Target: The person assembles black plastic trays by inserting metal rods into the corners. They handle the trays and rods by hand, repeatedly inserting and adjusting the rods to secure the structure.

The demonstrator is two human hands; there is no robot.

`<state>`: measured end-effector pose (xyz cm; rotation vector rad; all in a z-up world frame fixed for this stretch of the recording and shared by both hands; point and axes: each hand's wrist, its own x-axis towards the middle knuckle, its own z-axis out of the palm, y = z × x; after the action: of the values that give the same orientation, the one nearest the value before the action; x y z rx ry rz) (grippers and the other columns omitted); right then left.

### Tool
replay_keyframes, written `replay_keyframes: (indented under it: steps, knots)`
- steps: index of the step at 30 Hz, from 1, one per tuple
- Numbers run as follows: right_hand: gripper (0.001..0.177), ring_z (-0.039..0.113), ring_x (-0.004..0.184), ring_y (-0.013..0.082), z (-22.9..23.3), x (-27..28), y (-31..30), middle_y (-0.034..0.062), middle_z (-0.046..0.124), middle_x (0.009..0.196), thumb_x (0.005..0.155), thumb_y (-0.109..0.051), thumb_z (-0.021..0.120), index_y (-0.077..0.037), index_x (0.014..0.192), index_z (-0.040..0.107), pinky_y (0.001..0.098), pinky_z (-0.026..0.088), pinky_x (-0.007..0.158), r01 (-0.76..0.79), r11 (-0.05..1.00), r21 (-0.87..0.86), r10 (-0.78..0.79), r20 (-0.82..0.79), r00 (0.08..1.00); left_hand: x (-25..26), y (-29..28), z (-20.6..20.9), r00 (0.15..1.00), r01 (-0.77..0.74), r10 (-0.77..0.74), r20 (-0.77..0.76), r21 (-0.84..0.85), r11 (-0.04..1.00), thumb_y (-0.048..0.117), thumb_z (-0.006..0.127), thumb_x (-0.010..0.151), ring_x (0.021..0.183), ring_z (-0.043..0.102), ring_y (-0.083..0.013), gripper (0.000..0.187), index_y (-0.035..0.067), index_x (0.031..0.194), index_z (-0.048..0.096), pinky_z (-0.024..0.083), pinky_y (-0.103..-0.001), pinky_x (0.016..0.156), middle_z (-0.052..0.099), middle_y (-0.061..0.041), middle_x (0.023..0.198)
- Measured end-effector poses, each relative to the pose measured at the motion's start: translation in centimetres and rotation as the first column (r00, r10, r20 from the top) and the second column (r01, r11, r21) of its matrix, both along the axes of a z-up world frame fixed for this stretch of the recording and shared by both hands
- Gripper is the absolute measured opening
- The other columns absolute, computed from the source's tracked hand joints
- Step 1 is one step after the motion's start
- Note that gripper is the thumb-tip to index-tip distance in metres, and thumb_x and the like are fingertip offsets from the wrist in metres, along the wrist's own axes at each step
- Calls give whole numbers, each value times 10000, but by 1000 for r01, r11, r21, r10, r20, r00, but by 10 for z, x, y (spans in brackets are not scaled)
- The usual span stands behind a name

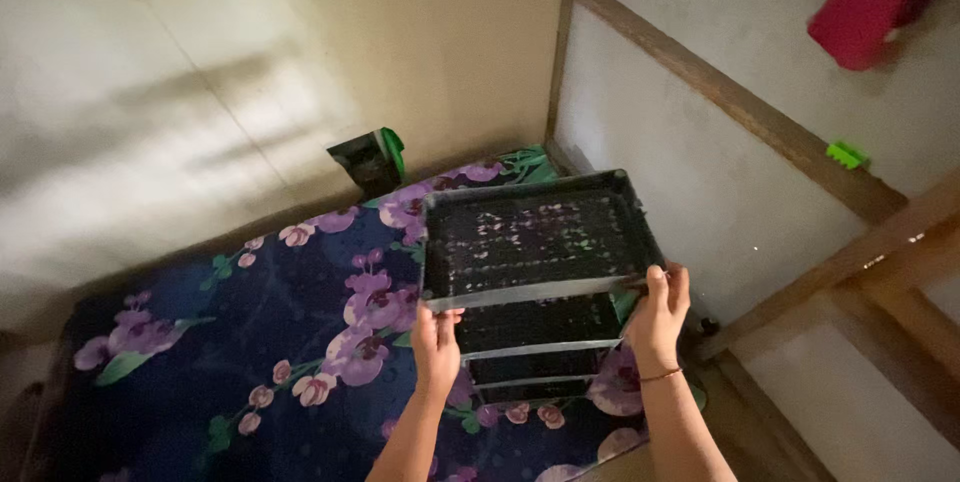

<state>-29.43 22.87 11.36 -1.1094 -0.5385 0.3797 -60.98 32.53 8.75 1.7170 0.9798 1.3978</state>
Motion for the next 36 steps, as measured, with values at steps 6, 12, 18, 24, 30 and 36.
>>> replay_keyframes:
  steps: [6,12,18,24,30,36]
  knots:
    - [107,430,801,89,23,6,-1,-37,496,902,977,-170,576,-77,1023,549,262,401,708,-42,995,90,47,-53,998,-5,1,4,907,259,-213,362,-83,962,365,395,998,1061,638,-153,510,17,1310,600,460,-320,967,719,-50,1132]
    - [109,393,735,90,22,26,8,-17,435,838,977,-168,547,-63,1005,532,273,361,636,-36,998,-60,32,-64,997,3,2,-36,970,102,-37,239,-268,958,439,323,1114,823,575,-163,552,6,1030,655,468,-330,801,666,-44,899]
    - [138,374,781,109,10,43,2,-17,451,887,973,-147,528,-43,1064,540,278,365,694,-79,986,-144,80,2,997,9,6,-40,836,325,-103,540,-334,885,506,229,1108,813,561,-130,618,44,1124,640,445,-312,761,656,-2,914]
    - [270,477,1006,103,3,36,1,0,567,1124,958,-83,518,-17,1218,548,252,410,915,-140,990,0,139,100,985,7,23,36,940,-204,312,139,-505,839,534,466,1014,1225,567,-260,622,16,1337,583,399,-375,1052,643,-145,1307]
    - [380,539,1108,86,25,35,3,-2,600,1255,928,-126,553,-21,1291,521,227,427,958,-137,984,-110,150,125,981,12,58,95,998,-35,2,-61,-540,841,445,711,904,1436,386,-289,837,82,1536,301,350,-427,1115,403,-157,1539]
    - [471,533,675,244,54,65,0,242,635,784,1048,-375,718,83,941,693,422,483,728,206,728,-653,137,434,890,26,77,57,863,-261,135,-486,-202,944,169,632,936,1353,505,-425,658,20,1527,382,426,-450,1117,524,-253,1448]
